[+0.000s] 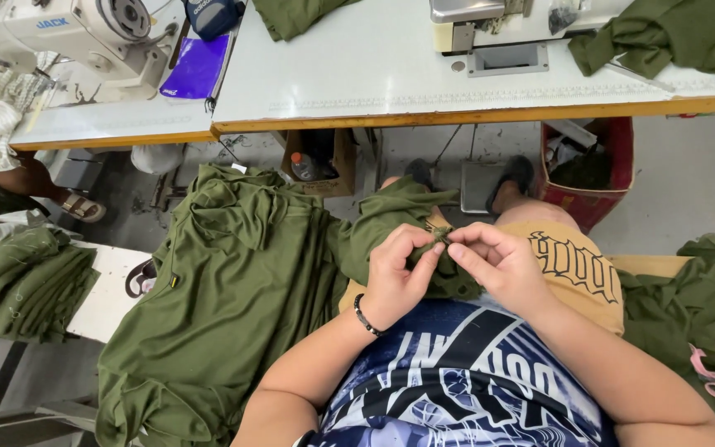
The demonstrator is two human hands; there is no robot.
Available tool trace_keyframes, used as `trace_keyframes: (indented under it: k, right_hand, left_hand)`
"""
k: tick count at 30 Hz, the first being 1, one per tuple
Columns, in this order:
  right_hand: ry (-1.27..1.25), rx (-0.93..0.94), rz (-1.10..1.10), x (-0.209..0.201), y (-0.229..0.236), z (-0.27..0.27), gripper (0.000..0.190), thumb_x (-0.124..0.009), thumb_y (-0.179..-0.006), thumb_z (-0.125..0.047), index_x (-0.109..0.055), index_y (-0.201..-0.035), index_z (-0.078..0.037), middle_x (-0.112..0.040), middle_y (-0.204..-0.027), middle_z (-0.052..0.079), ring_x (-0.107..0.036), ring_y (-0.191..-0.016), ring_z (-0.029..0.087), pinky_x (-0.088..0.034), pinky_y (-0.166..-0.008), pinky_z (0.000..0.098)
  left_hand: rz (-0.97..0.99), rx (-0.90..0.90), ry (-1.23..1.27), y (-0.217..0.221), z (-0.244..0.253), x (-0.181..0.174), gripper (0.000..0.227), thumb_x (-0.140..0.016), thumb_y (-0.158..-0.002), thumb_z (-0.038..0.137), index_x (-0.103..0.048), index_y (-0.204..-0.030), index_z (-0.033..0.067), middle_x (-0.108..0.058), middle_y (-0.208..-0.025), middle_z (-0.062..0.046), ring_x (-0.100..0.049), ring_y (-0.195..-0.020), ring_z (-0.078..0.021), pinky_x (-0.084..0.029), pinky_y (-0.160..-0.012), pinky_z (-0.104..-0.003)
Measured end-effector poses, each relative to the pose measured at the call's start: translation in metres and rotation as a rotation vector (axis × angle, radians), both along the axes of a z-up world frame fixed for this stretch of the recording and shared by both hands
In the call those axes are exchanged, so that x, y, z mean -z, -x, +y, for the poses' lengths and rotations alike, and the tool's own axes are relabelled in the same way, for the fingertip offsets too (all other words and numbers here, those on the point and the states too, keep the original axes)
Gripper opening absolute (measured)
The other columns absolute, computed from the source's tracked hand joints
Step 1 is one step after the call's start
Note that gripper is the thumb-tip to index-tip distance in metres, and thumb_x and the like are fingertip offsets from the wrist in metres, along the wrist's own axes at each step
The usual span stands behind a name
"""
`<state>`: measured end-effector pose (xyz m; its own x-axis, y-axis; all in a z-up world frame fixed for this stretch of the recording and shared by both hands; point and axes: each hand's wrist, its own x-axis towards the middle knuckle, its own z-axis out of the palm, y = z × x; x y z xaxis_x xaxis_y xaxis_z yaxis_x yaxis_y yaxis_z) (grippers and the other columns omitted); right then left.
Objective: Trimming loose threads from green garments using hand clippers and then sewing the fabric using an industrial sewing machine.
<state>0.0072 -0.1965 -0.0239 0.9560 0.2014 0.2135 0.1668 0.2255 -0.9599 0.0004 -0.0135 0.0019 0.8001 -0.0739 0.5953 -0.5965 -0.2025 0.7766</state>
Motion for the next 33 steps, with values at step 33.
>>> trace_keyframes:
  k: [33]
  right_hand:
    - [-0.168, -0.054, 0.139, -0.007, 0.007, 0.005, 0.023, -0.053, -0.106, -0.005, -0.067, -0.115, 0.010, -0.068, -0.090, 0.020, -0.049, -0.048, 0.004, -0.038, -0.035, 0.0169]
  left_hand:
    - [0.467, 0.140, 0.307, 0.000, 0.003, -0.006, 0.008, -0.072, -0.098, 0.008, -0.076, -0.098, 0.0014, -0.071, -0.068, -0.009, -0.062, -0.074, -0.0078, -0.055, -0.073, -0.025]
